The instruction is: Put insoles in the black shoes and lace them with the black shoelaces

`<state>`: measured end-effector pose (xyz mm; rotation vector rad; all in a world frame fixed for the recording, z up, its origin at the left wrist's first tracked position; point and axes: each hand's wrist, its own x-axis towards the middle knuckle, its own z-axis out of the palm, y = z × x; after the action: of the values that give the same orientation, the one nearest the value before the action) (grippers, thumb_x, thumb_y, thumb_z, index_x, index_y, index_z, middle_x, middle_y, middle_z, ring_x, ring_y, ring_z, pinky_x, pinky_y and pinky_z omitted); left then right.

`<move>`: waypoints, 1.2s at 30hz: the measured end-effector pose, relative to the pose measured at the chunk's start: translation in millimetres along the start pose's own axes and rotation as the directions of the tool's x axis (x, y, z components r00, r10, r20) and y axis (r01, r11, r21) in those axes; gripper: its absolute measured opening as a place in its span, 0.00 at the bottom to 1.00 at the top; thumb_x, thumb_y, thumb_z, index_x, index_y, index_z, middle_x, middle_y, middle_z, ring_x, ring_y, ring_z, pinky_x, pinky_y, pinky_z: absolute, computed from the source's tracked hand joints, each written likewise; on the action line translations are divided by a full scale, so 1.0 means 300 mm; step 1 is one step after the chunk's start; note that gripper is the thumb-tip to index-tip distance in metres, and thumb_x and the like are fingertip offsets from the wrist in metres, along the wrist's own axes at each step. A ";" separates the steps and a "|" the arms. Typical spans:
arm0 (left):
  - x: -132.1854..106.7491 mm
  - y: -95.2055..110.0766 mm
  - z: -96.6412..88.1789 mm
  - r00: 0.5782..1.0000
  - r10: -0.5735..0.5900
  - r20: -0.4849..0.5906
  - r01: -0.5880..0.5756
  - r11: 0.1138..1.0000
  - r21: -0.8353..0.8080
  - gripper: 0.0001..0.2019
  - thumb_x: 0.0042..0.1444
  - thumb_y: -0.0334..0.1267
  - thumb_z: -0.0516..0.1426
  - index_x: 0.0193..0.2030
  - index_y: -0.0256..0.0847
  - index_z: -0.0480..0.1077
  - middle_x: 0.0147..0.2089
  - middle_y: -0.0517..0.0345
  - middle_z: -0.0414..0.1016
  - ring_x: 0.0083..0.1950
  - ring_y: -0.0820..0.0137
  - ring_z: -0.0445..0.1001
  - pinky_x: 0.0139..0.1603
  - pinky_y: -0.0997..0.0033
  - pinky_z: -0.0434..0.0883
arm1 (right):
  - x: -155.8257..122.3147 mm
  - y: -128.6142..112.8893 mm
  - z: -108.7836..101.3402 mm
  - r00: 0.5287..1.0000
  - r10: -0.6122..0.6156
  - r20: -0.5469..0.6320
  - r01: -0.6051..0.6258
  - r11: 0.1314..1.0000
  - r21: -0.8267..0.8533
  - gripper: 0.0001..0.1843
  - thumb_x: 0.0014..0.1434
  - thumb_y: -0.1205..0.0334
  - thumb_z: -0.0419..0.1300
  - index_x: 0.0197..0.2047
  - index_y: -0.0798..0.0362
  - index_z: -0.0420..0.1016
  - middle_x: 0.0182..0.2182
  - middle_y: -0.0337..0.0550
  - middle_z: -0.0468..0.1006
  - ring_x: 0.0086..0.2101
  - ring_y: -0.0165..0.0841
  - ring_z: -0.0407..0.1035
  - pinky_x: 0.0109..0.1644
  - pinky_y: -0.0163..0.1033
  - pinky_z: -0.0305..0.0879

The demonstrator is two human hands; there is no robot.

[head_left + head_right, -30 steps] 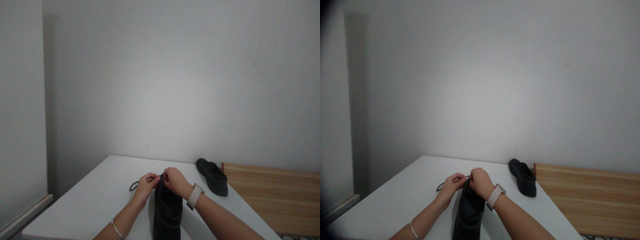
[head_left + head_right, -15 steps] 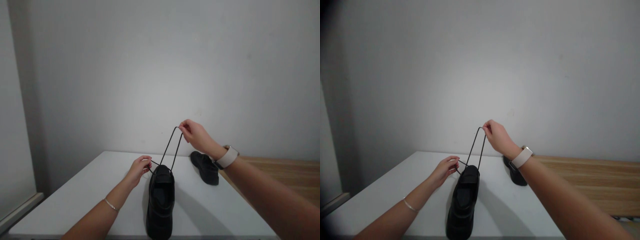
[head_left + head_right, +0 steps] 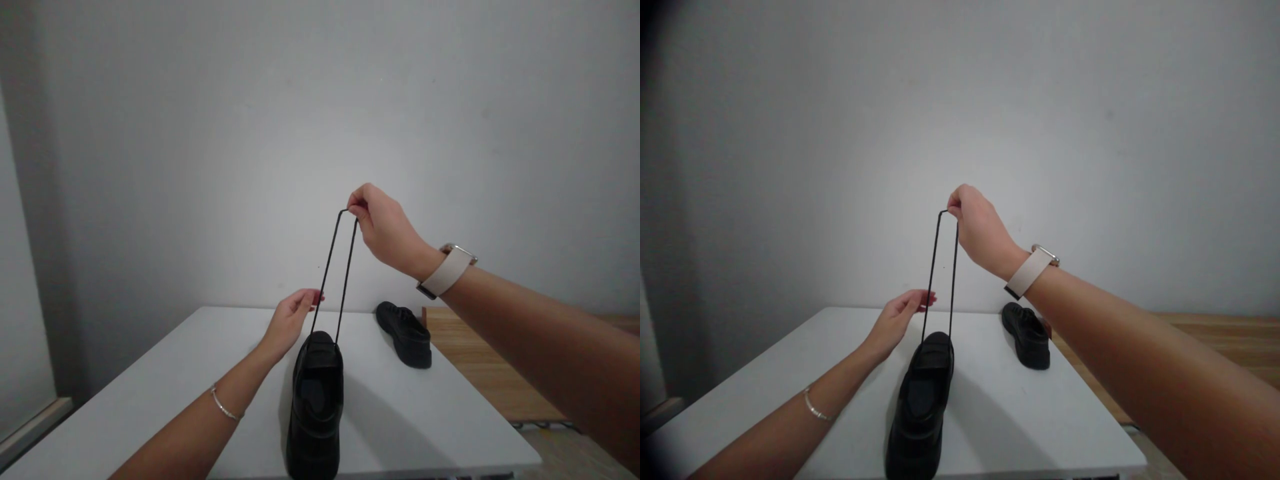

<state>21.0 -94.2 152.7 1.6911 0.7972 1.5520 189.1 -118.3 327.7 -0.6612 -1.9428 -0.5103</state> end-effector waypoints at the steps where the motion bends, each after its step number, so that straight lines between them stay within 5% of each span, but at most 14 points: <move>1: 0.018 0.058 0.008 0.998 0.064 0.006 -0.064 0.998 -0.025 0.20 0.58 0.50 0.51 0.44 0.35 0.72 0.45 0.47 0.77 0.47 0.65 0.72 0.50 0.63 0.67 | 0.002 -0.010 0.006 1.000 -0.010 0.000 0.010 1.000 0.012 0.05 0.58 0.70 0.49 0.34 0.54 0.64 0.30 0.44 0.70 0.32 0.34 0.63 0.37 0.40 0.58; 5: 0.091 0.276 0.032 0.974 0.223 0.044 -0.218 0.972 -0.088 0.16 0.57 0.45 0.55 0.47 0.35 0.71 0.38 0.51 0.78 0.40 0.69 0.74 0.45 0.68 0.68 | 0.011 -0.054 0.019 0.999 -0.036 0.015 0.035 0.998 0.045 0.05 0.57 0.72 0.49 0.34 0.54 0.64 0.30 0.44 0.71 0.32 0.33 0.64 0.38 0.39 0.58; 9: 0.142 0.386 0.017 0.955 0.294 0.028 -0.291 0.954 -0.075 0.09 0.57 0.40 0.56 0.35 0.35 0.72 0.24 0.60 0.71 0.27 0.75 0.69 0.32 0.74 0.67 | 0.010 -0.065 0.019 0.999 0.003 0.048 -0.009 0.993 0.121 0.04 0.57 0.70 0.52 0.33 0.54 0.66 0.26 0.40 0.70 0.29 0.31 0.64 0.35 0.38 0.59; 17: 0.173 0.408 -0.014 0.984 0.164 -0.068 -0.174 0.964 -0.201 0.09 0.60 0.37 0.52 0.37 0.35 0.70 0.23 0.62 0.67 0.20 0.79 0.61 0.22 0.79 0.58 | 0.003 -0.040 0.034 0.981 0.192 0.019 -0.176 0.854 0.489 0.05 0.56 0.62 0.57 0.33 0.54 0.69 0.26 0.38 0.71 0.23 0.26 0.67 0.25 0.33 0.64; 22: 0.194 0.420 0.014 0.990 0.140 0.018 -0.135 0.979 -0.152 0.11 0.59 0.38 0.52 0.33 0.34 0.71 0.18 0.66 0.57 0.16 0.81 0.51 0.17 0.79 0.47 | 0.024 -0.073 0.030 0.993 0.119 -0.005 -0.106 0.895 0.433 0.05 0.54 0.63 0.60 0.31 0.55 0.73 0.27 0.39 0.74 0.26 0.27 0.66 0.30 0.35 0.65; 27: 0.186 0.442 0.022 0.970 0.202 0.136 -0.197 0.979 -0.048 0.12 0.57 0.34 0.49 0.26 0.35 0.70 0.18 0.67 0.50 0.18 0.79 0.49 0.17 0.77 0.46 | 0.042 -0.072 0.040 0.990 0.127 -0.060 -0.094 0.917 0.387 0.05 0.53 0.62 0.60 0.31 0.54 0.75 0.33 0.42 0.75 0.34 0.31 0.67 0.36 0.38 0.65; 30: 0.173 0.443 0.018 0.952 0.271 0.146 -0.282 0.957 0.064 0.13 0.57 0.38 0.51 0.27 0.35 0.71 0.19 0.65 0.55 0.20 0.79 0.52 0.19 0.76 0.49 | 0.035 -0.066 0.057 0.977 0.212 -0.010 -0.176 0.838 0.516 0.06 0.53 0.60 0.61 0.31 0.54 0.74 0.32 0.41 0.74 0.32 0.30 0.66 0.35 0.37 0.64; 36: 0.176 0.422 0.020 0.952 0.301 0.051 -0.302 0.953 0.019 0.17 0.57 0.49 0.53 0.25 0.37 0.66 0.18 0.68 0.51 0.18 0.80 0.48 0.19 0.76 0.47 | -0.031 -0.053 0.092 0.924 0.330 0.193 -0.338 0.469 0.816 0.14 0.52 0.55 0.62 0.42 0.51 0.72 0.33 0.38 0.73 0.30 0.26 0.65 0.35 0.35 0.63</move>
<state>29.9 -123.3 286.7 1.9323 0.5552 1.7011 163.8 -115.8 306.3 -0.3631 -1.7122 0.6945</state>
